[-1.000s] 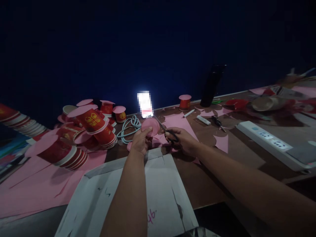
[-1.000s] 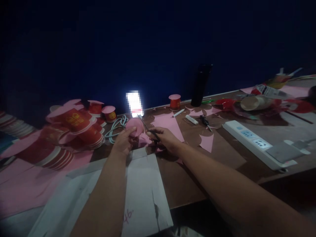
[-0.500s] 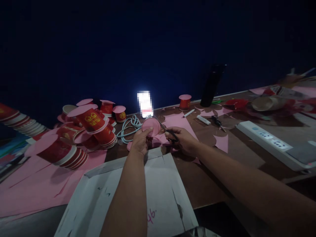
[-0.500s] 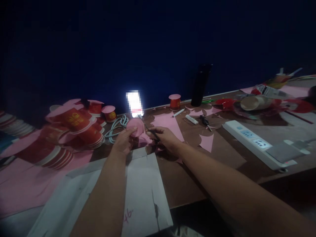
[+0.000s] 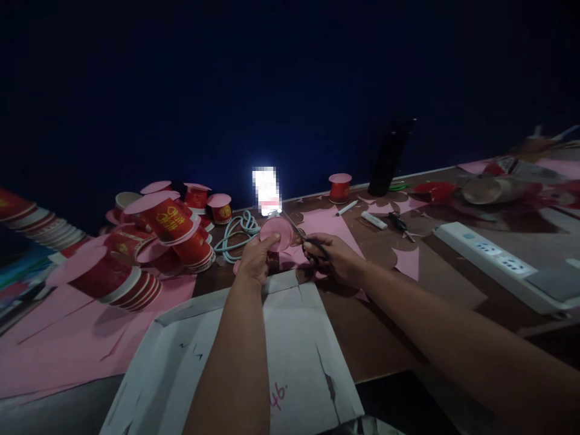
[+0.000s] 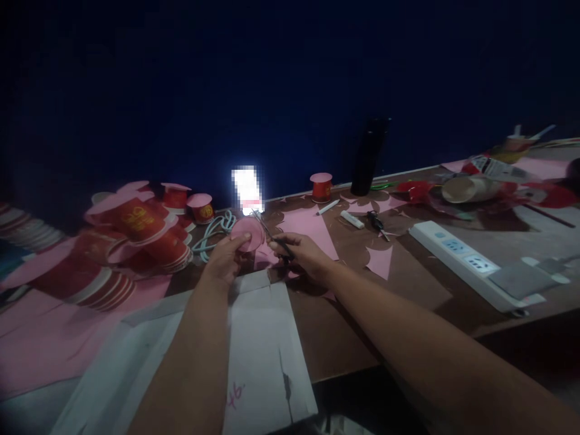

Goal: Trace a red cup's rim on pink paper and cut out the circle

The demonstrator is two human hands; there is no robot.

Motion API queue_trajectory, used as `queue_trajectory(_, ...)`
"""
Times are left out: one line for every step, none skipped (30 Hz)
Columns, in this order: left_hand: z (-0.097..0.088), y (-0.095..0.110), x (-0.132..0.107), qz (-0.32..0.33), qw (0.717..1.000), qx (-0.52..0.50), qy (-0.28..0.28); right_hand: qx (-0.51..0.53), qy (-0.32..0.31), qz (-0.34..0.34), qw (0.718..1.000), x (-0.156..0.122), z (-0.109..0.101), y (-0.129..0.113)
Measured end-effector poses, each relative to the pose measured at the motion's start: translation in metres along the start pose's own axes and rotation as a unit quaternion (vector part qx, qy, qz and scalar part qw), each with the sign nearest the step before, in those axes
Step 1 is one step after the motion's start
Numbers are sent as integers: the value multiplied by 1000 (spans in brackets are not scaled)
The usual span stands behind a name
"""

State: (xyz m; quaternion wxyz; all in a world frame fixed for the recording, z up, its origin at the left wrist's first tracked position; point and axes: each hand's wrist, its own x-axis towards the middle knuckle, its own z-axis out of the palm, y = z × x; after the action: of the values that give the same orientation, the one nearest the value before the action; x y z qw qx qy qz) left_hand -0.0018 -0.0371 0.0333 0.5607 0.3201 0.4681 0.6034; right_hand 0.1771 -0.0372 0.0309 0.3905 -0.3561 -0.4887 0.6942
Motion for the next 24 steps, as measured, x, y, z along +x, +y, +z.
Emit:
queue_trajectory(0,0,0,1,1000,-1,-4,-2,0,-2,1000,0,0,0)
queue_trajectory(0,0,0,2,1000,-3,-9,-5,0,-4,1000,0,-1,1)
queue_trajectory(0,0,0,2,1000,-5,-15,-7,1,-3,1000,1,-1,1)
queue_trajectory(0,0,-1,2,1000,-6,-22,-8,3,-1,1000,1,-1,2)
queue_trajectory(0,0,-1,1,1000,-3,-27,-9,5,1,1000,1,-1,2)
queue_trajectory(1,0,-1,1,1000,0,-31,-10,7,3,1000,1,-2,2)
queue_trajectory(1,0,-2,0,999,2,-32,-10,9,3,1000,1,-2,2)
queue_trajectory(1,0,-2,-2,1000,5,-31,-11,12,5,1000,1,-2,2)
queue_trajectory(1,1,-2,-3,1000,6,-29,-11,15,6,1000,1,-1,2)
queue_trajectory(0,1,-2,-3,1000,5,-30,-11,17,7,1000,1,-1,2)
queue_trajectory(0,1,-2,-2,1000,4,-31,-9,19,8,1000,1,-1,2)
queue_trajectory(0,1,-3,0,1000,3,-31,-6,20,8,1000,1,-1,2)
queue_trajectory(1,2,-3,1,1000,3,-29,-3,21,8,1000,1,0,2)
queue_trajectory(1,2,-3,2,1000,4,-25,-2,23,8,1000,1,0,2)
queue_trajectory(1,2,-3,2,1000,4,-18,-3,23,8,1000,1,0,2)
queue_trajectory(2,2,-3,1,1000,3,-8,-7,23,9,1000,1,0,2)
queue_trajectory(2,2,-3,2,1000,0,3,-11,21,11,1000,2,0,2)
queue_trajectory(2,1,-2,5,1000,-8,13,-15,18,14,1000,2,0,3)
queue_trajectory(2,1,-1,8,1000,-19,21,-17,14,17,1000,2,0,3)
queue_trajectory(2,1,0,14,999,-32,28,-17,10,18,1000,3,0,3)
queue_trajectory(2,0,1,22,998,-47,32,-17,8,18,1000,3,-1,4)
queue_trajectory(2,0,1,26,997,-59,31,-17,6,17,1000,3,-1,4)
queue_trajectory(1,0,2,27,997,-66,28,-17,5,15,1000,4,-2,5)
queue_trajectory(0,0,2,24,997,-69,24,-17,3,13,1000,4,-2,5)
